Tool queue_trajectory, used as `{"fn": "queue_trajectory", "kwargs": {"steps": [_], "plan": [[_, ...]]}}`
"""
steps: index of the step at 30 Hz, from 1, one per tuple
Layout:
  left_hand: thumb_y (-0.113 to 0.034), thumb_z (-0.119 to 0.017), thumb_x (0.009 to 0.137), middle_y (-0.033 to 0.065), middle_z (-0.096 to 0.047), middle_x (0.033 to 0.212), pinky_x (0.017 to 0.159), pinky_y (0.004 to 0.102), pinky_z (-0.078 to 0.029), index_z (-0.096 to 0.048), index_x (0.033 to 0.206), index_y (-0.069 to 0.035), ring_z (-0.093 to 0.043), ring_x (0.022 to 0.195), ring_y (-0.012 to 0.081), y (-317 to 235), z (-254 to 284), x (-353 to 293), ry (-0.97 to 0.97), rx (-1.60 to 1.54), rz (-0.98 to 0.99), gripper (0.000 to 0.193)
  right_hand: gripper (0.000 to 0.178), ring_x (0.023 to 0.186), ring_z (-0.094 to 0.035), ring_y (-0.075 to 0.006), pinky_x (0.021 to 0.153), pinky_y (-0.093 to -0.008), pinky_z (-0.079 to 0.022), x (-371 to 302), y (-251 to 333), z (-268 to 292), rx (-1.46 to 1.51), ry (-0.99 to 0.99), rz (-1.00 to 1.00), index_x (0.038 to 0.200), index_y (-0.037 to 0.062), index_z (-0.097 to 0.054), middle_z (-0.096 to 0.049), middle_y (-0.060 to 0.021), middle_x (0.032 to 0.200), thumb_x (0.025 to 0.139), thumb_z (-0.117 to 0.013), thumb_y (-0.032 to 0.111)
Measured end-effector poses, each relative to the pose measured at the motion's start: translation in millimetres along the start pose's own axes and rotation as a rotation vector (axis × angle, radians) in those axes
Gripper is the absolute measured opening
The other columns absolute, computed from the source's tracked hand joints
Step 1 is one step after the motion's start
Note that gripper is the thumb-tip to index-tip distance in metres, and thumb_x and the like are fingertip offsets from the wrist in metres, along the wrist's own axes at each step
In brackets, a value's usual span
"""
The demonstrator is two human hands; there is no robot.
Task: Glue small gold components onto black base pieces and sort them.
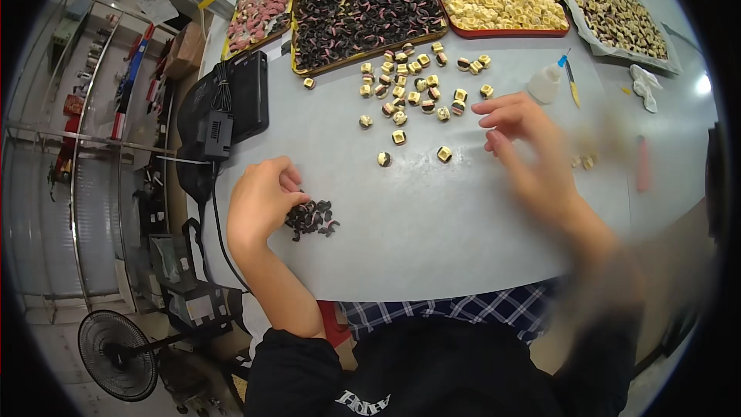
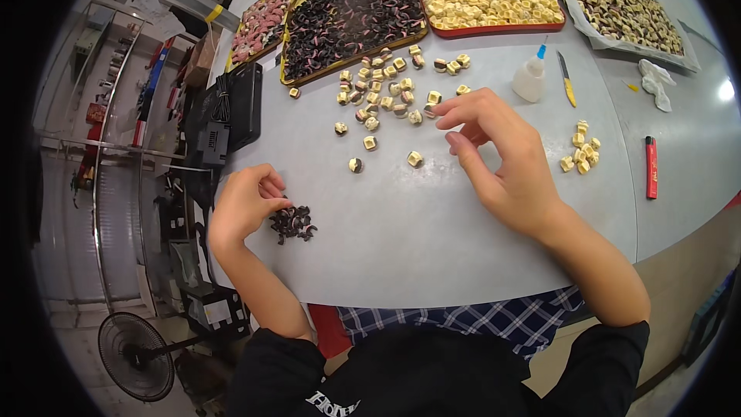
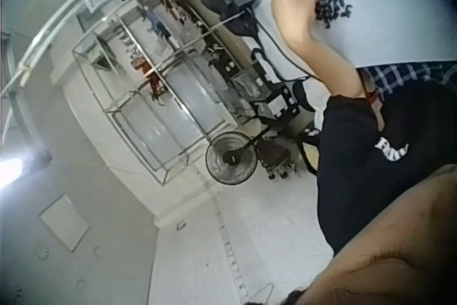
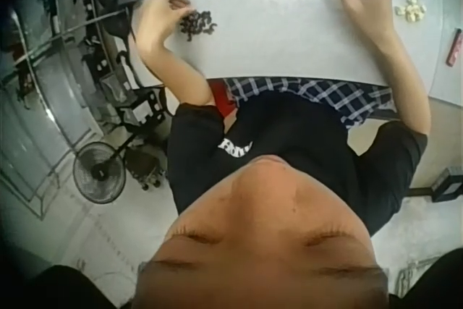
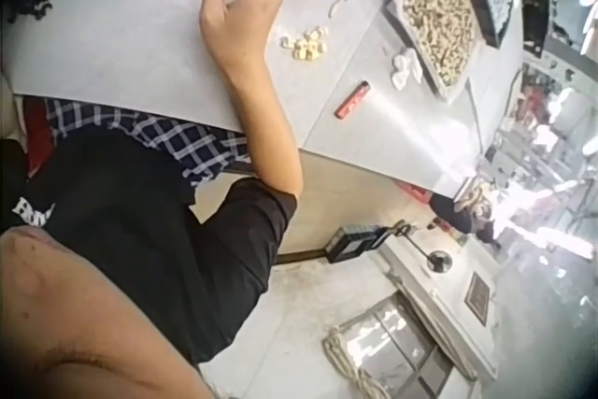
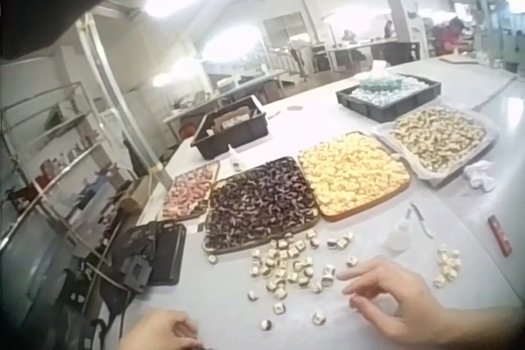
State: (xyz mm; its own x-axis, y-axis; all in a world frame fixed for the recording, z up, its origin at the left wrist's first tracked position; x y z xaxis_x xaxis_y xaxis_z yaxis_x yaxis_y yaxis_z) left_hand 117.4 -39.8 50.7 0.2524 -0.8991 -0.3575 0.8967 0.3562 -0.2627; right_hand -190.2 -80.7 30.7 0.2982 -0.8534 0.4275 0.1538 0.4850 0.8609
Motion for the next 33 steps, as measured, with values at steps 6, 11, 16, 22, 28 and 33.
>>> {"fn": "queue_trajectory", "kwargs": {"steps": [6,11,16,22,28,33], "plan": [[0.007,-0.068,0.064,0.0085,-0.062,0.073,0.067,0.0287,-0.048,-0.056,0.083,0.002,-0.06,0.069,0.0182,-20,-9,10,-0.034,-0.07,-0.215,0.023,0.016,0.069,-0.057,-0.0148,0.06,-0.0239,-0.046,1,3,6,-0.048,-0.002,0.081,0.089,-0.0001,-0.055,-0.059,-0.0115,0.096,0.078,-0.051,-0.011],[0.006,-0.068,0.064,0.0077,-0.061,0.075,0.073,0.0279,-0.046,-0.057,0.086,0.001,-0.06,0.072,0.0205,-52,-18,6,-0.069,-0.203,-0.602,0.026,0.021,0.082,-0.055,-0.0151,0.069,-0.0248,-0.044,3,2,27,-0.145,-0.283,0.21,0.096,-0.0005,-0.052,-0.055,-0.0122,0.105,0.077,-0.054,-0.008],[0.005,-0.068,0.066,0.0116,-0.061,0.082,0.075,0.0307,-0.048,-0.057,0.088,0.001,-0.061,0.079,0.0241,-60,-10,3,-0.179,-0.143,-0.65,0.025,0.033,0.098,-0.051,-0.0158,0.082,-0.0293,-0.041,-3,2,50,-0.291,-0.722,0.296,0.108,0.0005,-0.047,-0.051,-0.0136,0.114,0.078,-0.059,-0.002],[0.002,-0.071,0.064,0.0107,-0.062,0.082,0.075,0.0307,-0.049,-0.057,0.089,0.001,-0.062,0.079,0.0236,-52,-18,9,-0.06,-0.191,-0.575,0.028,0.037,0.105,-0.048,-0.0151,0.09,-0.0269,-0.038,6,-35,49,-0.502,-0.497,-0.111,0.12,0.0033,-0.043,-0.05,-0.0116,0.119,0.085,-0.055,0.004],[0.005,-0.072,0.062,0.008,-0.062,0.08,0.073,0.0267,-0.049,-0.057,0.084,0.002,-0.062,0.077,0.017,-58,-14,6,-0.068,-0.309,-0.652,0.026,0.034,0.093,-0.054,-0.0137,0.086,-0.0256,-0.041,14,-54,51,-0.22,-0.209,-0.447,0.118,0.0009,-0.045,-0.059,-0.0093,0.105,0.088,-0.055,0.014],[0.008,-0.071,0.062,0.0095,-0.062,0.082,0.073,0.0273,-0.051,-0.054,0.085,0.001,-0.062,0.079,0.0173,-77,-22,-8,-0.035,-0.602,-0.763,0.029,0.035,0.081,-0.055,-0.011,0.076,-0.0245,-0.044,16,-36,42,0.122,-0.209,-0.241,0.113,0.0024,-0.046,-0.062,-0.0087,0.099,0.088,-0.057,0.025]]}}
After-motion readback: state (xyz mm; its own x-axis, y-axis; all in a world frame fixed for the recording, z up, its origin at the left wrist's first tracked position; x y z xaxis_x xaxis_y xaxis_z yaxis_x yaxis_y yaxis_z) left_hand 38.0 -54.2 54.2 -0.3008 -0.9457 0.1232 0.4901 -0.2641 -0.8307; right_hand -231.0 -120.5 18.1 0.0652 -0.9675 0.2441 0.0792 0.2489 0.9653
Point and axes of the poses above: each hand's wrist, its own x-axis towards the middle knuckle, its own z-axis out of the back of the hand, y = z × x, the point moved 4 cm from there along x, towards the middle knuckle
